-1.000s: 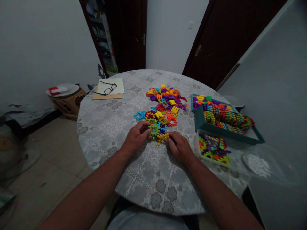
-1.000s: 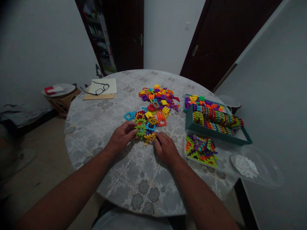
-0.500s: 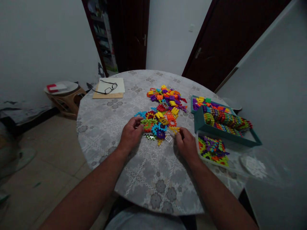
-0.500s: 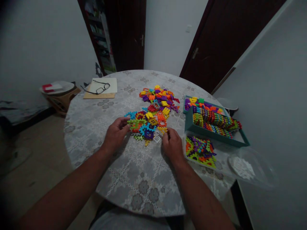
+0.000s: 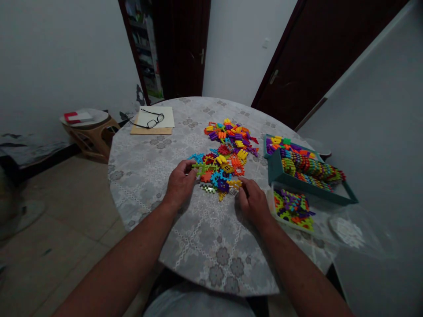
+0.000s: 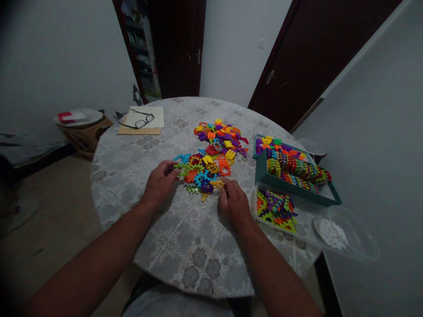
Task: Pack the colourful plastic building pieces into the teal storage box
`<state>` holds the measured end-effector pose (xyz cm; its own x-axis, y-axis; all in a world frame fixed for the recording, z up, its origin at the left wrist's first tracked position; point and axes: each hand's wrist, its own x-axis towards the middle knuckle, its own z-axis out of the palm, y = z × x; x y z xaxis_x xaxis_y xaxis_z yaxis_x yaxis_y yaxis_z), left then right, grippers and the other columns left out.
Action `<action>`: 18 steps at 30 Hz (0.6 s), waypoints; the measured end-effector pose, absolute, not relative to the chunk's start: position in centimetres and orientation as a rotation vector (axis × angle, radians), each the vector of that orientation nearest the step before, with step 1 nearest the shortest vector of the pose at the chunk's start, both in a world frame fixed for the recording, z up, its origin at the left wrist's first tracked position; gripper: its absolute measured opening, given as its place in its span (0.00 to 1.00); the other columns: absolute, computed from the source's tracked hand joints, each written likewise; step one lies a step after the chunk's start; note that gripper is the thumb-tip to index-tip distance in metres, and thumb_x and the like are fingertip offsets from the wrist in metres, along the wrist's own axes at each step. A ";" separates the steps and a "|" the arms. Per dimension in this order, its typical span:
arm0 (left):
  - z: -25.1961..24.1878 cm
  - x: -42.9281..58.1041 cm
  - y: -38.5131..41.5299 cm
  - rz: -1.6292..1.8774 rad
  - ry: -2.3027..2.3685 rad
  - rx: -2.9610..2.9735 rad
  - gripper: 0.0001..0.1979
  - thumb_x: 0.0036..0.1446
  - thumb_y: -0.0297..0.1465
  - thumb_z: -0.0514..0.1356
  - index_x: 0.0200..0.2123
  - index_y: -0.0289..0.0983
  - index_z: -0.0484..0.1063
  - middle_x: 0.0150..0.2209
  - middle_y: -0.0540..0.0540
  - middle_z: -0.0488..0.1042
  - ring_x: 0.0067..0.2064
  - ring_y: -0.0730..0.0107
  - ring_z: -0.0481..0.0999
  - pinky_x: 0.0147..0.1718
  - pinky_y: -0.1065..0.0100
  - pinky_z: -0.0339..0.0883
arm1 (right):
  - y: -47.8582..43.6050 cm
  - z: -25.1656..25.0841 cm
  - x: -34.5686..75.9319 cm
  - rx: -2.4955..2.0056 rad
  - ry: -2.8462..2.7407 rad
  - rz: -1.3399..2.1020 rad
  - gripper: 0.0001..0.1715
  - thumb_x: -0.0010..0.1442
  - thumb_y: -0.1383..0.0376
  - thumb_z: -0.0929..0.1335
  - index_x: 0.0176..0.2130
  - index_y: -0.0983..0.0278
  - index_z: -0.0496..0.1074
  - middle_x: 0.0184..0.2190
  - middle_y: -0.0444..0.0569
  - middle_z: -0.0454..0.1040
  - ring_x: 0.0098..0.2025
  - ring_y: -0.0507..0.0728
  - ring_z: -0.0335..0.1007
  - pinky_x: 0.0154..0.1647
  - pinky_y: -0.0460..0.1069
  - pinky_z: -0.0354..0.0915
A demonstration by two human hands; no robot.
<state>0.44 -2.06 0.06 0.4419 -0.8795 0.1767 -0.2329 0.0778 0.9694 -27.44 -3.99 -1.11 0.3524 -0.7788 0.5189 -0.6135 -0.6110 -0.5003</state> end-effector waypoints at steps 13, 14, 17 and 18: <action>0.6 0.6 -2.2 -0.616 -1.130 1.574 0.15 0.61 0.40 0.66 0.51 0.45 0.81 0.42 0.46 0.83 0.41 0.57 0.82 0.45 0.57 0.79 | 0.0 6.8 -44.0 -2.186 2.025 -1.002 0.18 0.71 0.55 0.67 0.52 0.62 0.80 0.44 0.56 0.85 0.43 0.63 0.82 0.48 0.56 0.75; 0.7 0.6 -2.2 -0.616 -1.128 1.575 0.15 0.61 0.40 0.66 0.51 0.45 0.81 0.42 0.46 0.83 0.41 0.56 0.83 0.45 0.56 0.79 | 0.2 6.8 -45.5 -2.174 2.061 -0.973 0.18 0.70 0.55 0.67 0.51 0.61 0.80 0.44 0.55 0.86 0.42 0.63 0.82 0.47 0.56 0.75; 0.5 0.7 -2.3 -0.608 -1.118 1.584 0.15 0.61 0.41 0.67 0.50 0.45 0.81 0.41 0.47 0.83 0.42 0.56 0.83 0.47 0.55 0.79 | 0.6 6.4 -48.1 -2.195 2.001 -0.796 0.16 0.69 0.56 0.68 0.48 0.59 0.81 0.43 0.53 0.86 0.40 0.62 0.82 0.45 0.56 0.75; 0.4 0.7 -2.3 -0.605 -1.112 1.590 0.15 0.60 0.41 0.67 0.50 0.45 0.81 0.41 0.47 0.83 0.42 0.56 0.83 0.47 0.55 0.79 | 0.6 6.2 -48.4 -2.212 1.949 -0.727 0.15 0.68 0.57 0.68 0.48 0.59 0.82 0.43 0.52 0.86 0.40 0.62 0.82 0.45 0.56 0.75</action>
<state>0.73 -2.35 0.41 0.4391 -0.8853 0.1529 -0.3519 -0.0129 0.9359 -48.43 0.61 6.16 0.0637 -0.9578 0.2802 -0.9075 -0.1724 -0.3831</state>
